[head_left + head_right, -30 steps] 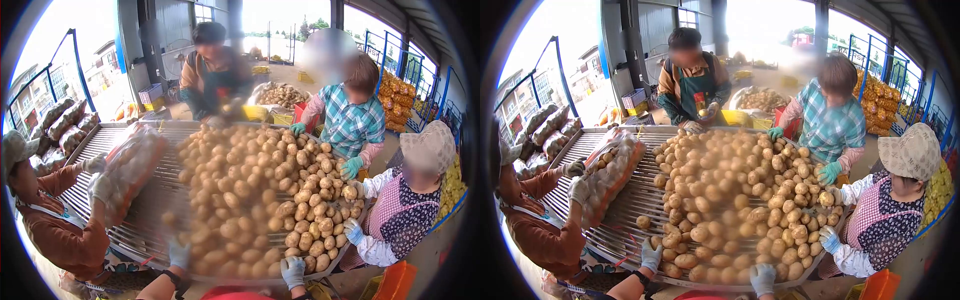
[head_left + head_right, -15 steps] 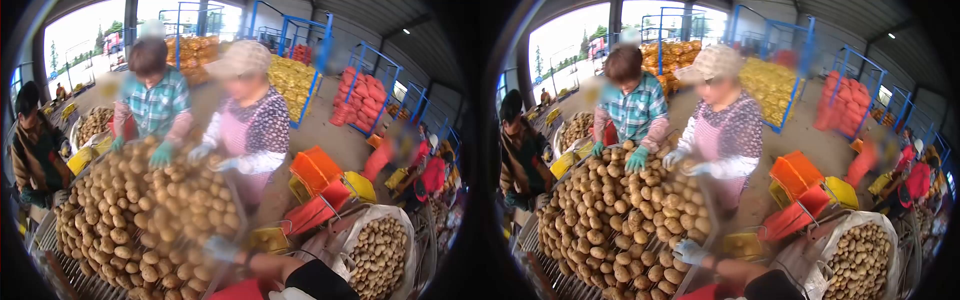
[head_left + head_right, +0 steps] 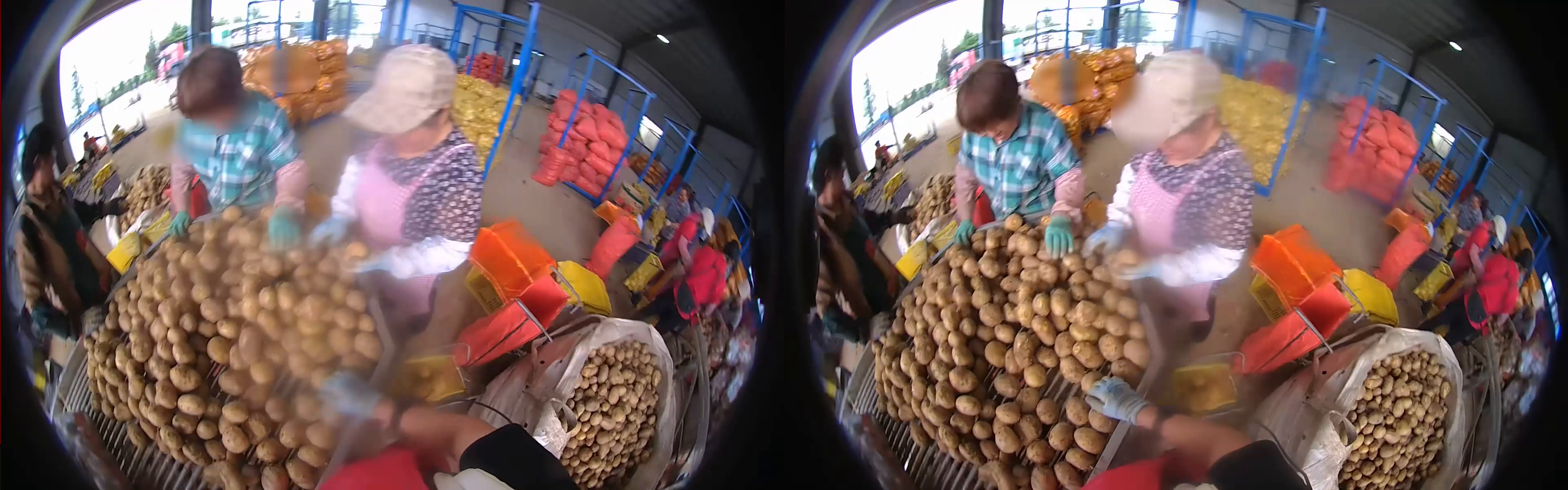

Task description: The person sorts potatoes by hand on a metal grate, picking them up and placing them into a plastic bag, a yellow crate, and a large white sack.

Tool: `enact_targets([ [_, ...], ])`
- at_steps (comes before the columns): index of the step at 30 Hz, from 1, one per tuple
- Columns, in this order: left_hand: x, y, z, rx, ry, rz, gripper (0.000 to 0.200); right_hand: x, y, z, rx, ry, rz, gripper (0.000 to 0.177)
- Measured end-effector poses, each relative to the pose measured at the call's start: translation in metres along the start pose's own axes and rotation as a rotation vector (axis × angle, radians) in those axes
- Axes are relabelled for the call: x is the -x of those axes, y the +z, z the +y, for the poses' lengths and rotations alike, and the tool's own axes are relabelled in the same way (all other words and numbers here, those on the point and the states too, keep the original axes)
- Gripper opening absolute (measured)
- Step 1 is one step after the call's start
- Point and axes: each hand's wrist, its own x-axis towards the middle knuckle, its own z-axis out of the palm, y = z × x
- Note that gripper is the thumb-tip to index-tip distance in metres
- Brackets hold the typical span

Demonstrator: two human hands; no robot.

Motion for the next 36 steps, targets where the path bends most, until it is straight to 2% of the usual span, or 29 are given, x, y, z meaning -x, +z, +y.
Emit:
enact_targets([
  [1,0.005,-0.008,-0.009,0.134,-0.04,-0.034,0.066,-0.002,-0.002,-0.006,-0.023,0.023,0.106,0.02],
  [2,0.011,-0.014,-0.021,0.272,-0.089,-0.064,0.066,-0.002,-0.008,-0.007,-0.084,0.073,0.1,0.02],
  [3,0.021,-0.023,-0.024,0.369,-0.145,-0.089,0.067,-0.008,-0.021,-0.019,-0.036,0.102,0.108,0.025],
  [4,0.026,-0.021,-0.002,0.426,-0.214,-0.105,0.066,-0.004,-0.014,-0.022,0.02,0.087,0.195,0.034],
  [5,0.029,-0.018,0.022,0.483,-0.284,-0.116,0.065,-0.003,-0.011,-0.019,-0.001,0.054,0.108,0.044],
  [6,0.027,-0.018,0.03,0.664,-0.341,-0.181,0.067,-0.002,-0.005,-0.017,0.0,0.027,0.049,0.053],
  [7,0.026,-0.014,0.049,0.608,-0.333,-0.217,0.053,0.001,0.002,-0.025,0.024,0.001,-0.07,0.059],
  [10,0.016,-0.015,0.075,1.033,-0.623,-0.432,0.051,-0.003,-0.007,-0.047,0.1,-0.005,-0.33,0.076],
  [11,0.018,-0.008,0.091,1.106,-0.718,-0.401,0.054,-0.006,-0.008,-0.055,0.104,0.023,-0.376,0.08],
  [12,0.02,-0.004,0.101,1.132,-0.706,-0.387,0.056,-0.009,-0.008,-0.061,0.108,0.051,-0.421,0.084],
  [13,0.02,0.0,0.11,1.154,-0.691,-0.376,0.057,-0.014,-0.003,-0.062,0.074,0.011,-0.404,0.085],
  [15,0.015,0.004,0.134,1.098,-0.623,-0.393,0.067,-0.03,-0.001,-0.066,-0.064,0.087,-0.498,0.086],
  [17,0.015,0.012,0.124,1.086,-0.629,-0.329,0.072,-0.043,0.001,-0.07,-0.172,0.151,-0.542,0.084],
  [18,0.013,0.014,0.119,1.076,-0.625,-0.297,0.075,-0.041,0.009,-0.062,-0.27,0.216,-0.499,0.081],
  [20,0.0,0.02,0.156,0.979,-0.569,-0.332,0.082,-0.047,0.035,-0.04,-0.474,0.343,-0.406,0.075],
  [21,-0.001,0.02,0.173,0.979,-0.57,-0.369,0.082,-0.051,0.036,-0.039,-0.568,0.313,-0.343,0.067],
  [22,-0.006,0.018,0.187,0.973,-0.588,-0.399,0.083,-0.056,0.032,-0.042,-0.793,0.419,-0.337,0.068],
  [24,-0.012,0.024,0.186,1.38,-0.71,-0.461,0.083,-0.07,0.03,-0.049,-1.242,0.626,-0.306,0.071],
  [25,-0.015,0.026,0.186,1.566,-0.791,-0.49,0.084,-0.083,0.022,-0.069,-1.218,0.574,-0.383,0.073],
  [28,-0.028,0.031,0.165,1.742,-0.813,-0.583,0.082,-0.09,0.044,-0.086,-0.616,0.372,-0.26,0.069],
  [30,-0.03,0.037,0.172,0.918,-0.658,-0.39,0.082,-0.09,0.051,-0.099,-0.511,0.352,-0.222,0.068],
  [32,-0.031,0.039,0.176,0.953,-0.694,-0.384,0.081,-0.094,0.058,-0.104,-0.485,0.302,-0.265,0.066],
  [33,-0.033,0.042,0.177,0.952,-0.689,-0.362,0.081,-0.083,0.074,-0.099,-0.411,0.18,-0.086,0.063],
  [36,-0.035,0.045,0.172,0.933,-0.637,-0.361,0.081,-0.078,0.1,-0.072,-0.897,0.497,-0.19,0.059],
])
